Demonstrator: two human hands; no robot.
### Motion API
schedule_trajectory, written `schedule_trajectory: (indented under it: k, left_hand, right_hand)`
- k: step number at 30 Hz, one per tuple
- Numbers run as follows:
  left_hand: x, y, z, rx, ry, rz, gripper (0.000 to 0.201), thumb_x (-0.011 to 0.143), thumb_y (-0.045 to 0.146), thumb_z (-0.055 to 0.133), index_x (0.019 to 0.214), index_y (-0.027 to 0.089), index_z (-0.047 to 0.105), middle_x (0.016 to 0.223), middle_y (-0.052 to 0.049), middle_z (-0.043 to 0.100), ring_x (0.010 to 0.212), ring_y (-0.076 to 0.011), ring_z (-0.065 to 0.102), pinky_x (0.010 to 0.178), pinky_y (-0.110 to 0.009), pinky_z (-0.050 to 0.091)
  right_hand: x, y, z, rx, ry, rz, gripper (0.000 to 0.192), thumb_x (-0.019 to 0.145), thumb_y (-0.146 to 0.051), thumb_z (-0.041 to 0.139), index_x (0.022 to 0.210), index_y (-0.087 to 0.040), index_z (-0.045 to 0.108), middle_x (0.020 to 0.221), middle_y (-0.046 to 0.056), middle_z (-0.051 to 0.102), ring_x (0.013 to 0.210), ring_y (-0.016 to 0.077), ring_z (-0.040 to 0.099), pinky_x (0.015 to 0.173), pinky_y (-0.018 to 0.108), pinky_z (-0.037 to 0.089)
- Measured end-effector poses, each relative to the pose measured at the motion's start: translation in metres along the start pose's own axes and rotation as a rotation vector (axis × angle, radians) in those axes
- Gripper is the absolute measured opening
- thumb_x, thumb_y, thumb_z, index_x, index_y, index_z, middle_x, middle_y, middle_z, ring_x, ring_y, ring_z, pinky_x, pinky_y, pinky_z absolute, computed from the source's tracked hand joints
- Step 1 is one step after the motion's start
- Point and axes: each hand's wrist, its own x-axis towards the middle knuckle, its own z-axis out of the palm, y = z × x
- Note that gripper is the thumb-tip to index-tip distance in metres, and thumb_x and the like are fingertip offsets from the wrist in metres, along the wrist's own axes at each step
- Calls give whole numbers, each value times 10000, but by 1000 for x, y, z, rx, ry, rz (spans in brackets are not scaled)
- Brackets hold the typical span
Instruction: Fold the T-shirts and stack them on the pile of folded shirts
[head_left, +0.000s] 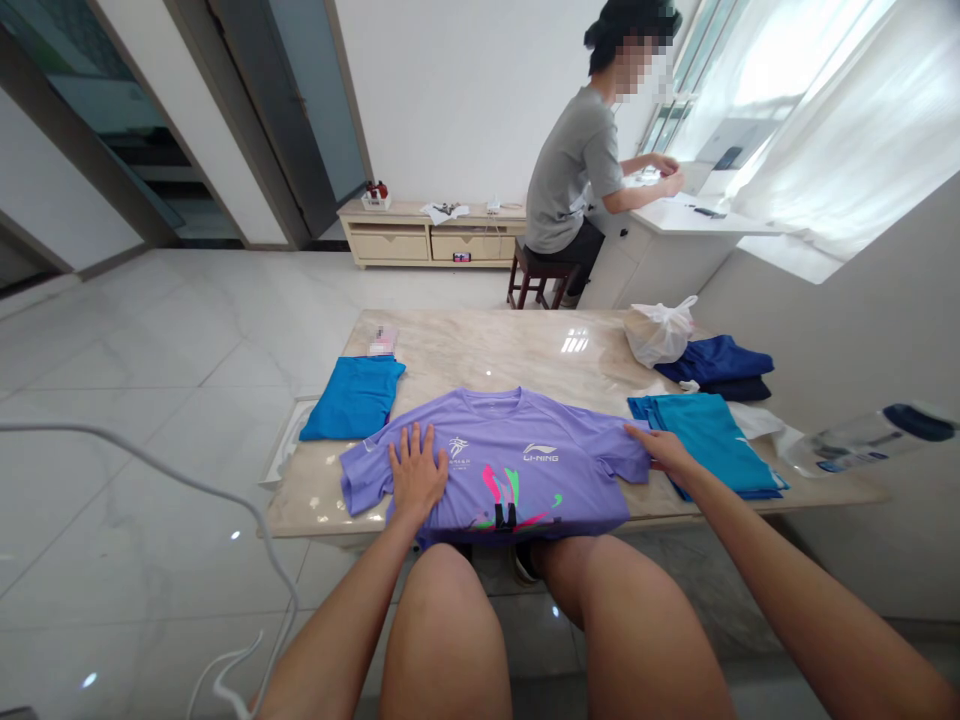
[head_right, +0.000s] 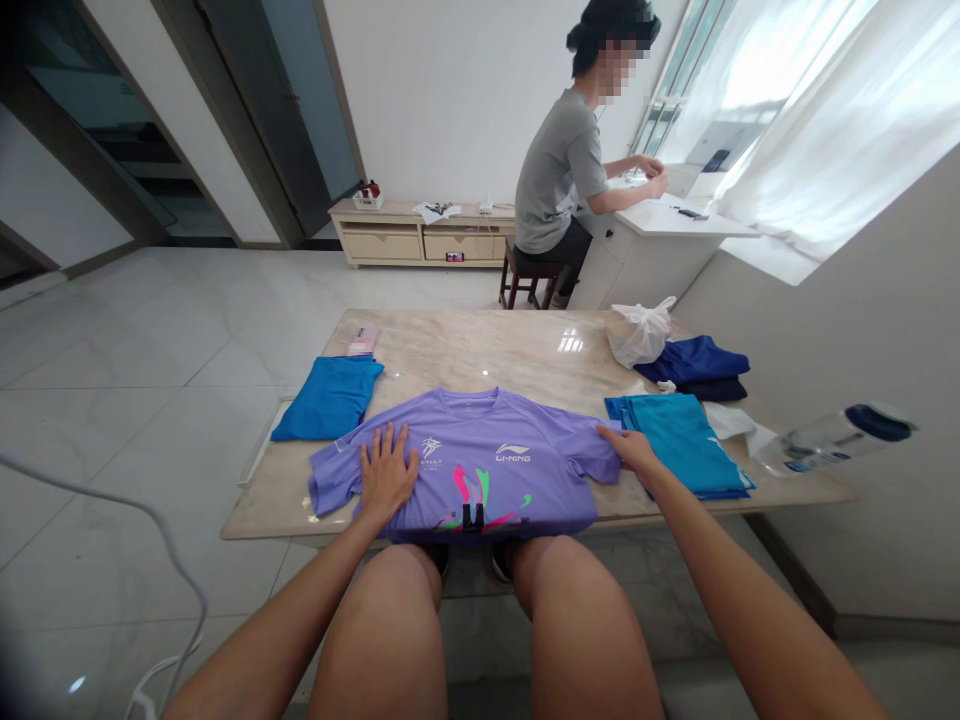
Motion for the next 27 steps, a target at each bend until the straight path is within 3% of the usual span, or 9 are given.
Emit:
schedule_trajectory:
  k: [3,7,10,16,21,27]
  left_hand:
    - [0,-1,1,5,4,3,674,1102,401,411,1736,182,483,1822,-147,382,1712,-384,299,1402,-629,193]
    - [0,-2,3,1,8,3,676,1102,401,416,1742,189,473,1826,-147,376,1715,-380,294,1406,-622,181]
    - [0,-2,4,10,10,4,679,1106,399,412,1746,177,463,1829,-153,365,1714,-387,293,1403,-628,183]
    - [1,-1,6,32,-7,9,686,1114,402,423,1764,180,423,1847,-147,316,1726,-394,257,1402,-642,165]
    - [3,-1,8,27,-33,15,706,1119,439,445,1778,193,388,1860,-166,266,1732,-421,222,1398,-656,148]
    - [4,-2,11,10,-20,22,698,1120,443,443,1771,195,408,1853,-180,278,1730,-428,226,1390,-675,153]
  right_hand:
    - [3,-2,5,-51,14,78,321,922,-471,759,946,-155,807,1075,210,842,984,343,808,701,364,641]
    - [12,3,2,-316,194,-157,337,956,-450,719,998,-138,836,1162,271,819,1237,451,745,974,478,629]
    - [15,14,1,-442,221,-205,375,980,-436,700,1087,-104,840,1232,319,790,1294,491,720,1072,533,579]
    - [11,34,6,-724,239,-240,517,1100,-438,504,1233,-43,809,1226,299,799,1193,422,760,1045,465,551]
    - [11,30,4,-777,283,-291,512,1128,-441,464,1220,-72,806,1165,272,811,1102,385,774,976,428,556]
    - [-4,32,11,-785,242,-208,535,1149,-437,442,1321,-42,759,1203,291,789,1159,404,767,1003,439,552]
